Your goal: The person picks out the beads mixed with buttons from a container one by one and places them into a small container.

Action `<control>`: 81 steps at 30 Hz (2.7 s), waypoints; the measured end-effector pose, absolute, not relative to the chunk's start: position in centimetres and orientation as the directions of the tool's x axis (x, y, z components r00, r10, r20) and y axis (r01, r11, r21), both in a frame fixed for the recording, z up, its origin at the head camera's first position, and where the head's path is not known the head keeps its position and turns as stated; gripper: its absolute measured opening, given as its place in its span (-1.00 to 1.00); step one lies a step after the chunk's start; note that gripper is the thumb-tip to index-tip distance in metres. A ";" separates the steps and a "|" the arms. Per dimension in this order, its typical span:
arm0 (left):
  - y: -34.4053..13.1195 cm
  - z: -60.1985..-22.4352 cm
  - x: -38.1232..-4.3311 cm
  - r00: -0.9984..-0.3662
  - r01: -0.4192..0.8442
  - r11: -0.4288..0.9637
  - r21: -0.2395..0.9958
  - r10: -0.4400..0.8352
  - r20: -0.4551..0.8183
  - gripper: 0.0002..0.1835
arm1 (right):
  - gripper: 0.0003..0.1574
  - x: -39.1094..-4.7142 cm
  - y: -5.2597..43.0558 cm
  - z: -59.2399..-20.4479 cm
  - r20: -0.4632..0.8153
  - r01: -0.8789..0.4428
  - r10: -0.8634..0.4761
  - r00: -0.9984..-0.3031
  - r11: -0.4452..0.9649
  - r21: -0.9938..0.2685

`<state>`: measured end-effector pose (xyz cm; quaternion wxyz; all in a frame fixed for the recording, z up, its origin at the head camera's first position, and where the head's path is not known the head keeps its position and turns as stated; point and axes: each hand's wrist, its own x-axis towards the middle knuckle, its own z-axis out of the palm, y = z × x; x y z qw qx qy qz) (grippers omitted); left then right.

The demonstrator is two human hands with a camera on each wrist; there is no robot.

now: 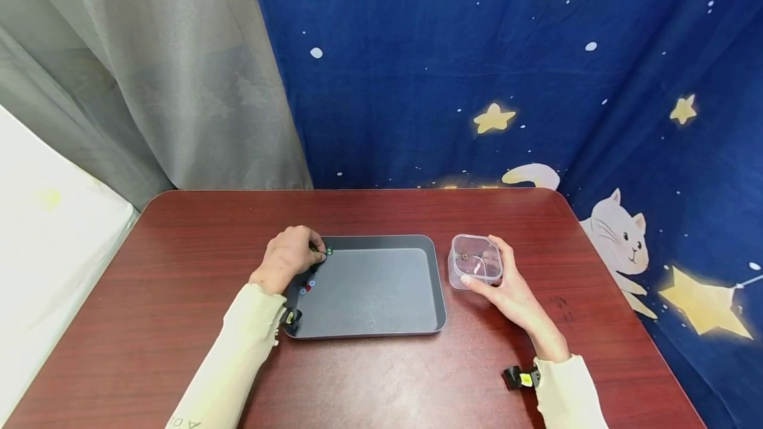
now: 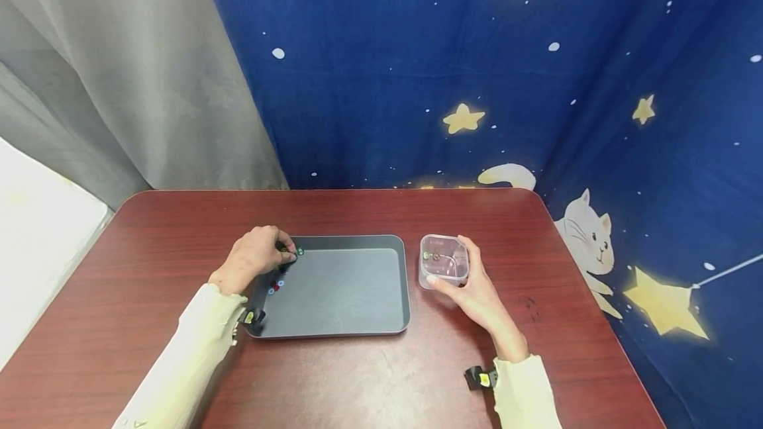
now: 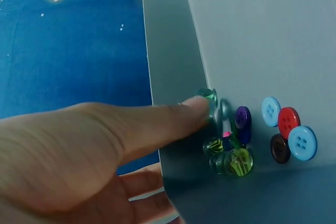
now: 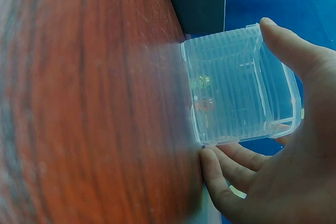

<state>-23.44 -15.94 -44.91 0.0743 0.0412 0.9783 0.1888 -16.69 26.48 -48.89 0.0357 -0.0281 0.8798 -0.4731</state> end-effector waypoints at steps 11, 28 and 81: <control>-15.9 -44.6 -23.5 -0.988 0.094 0.904 0.417 0.136 -0.073 -0.94 | 0.26 -16.6 26.5 -48.8 -0.036 -0.018 -0.086 -0.996 0.550 -0.835; -15.4 -44.3 -23.1 -0.975 0.220 0.845 0.488 0.196 0.100 -0.93 | 0.24 -16.6 26.4 -48.8 -0.026 -0.029 -0.091 -0.996 0.556 -0.831; -7.4 -42.4 -21.9 -0.896 0.438 0.657 0.614 0.264 0.357 -0.90 | 0.21 -16.6 26.5 -49.0 -0.026 -0.030 -0.093 -0.995 0.550 -0.835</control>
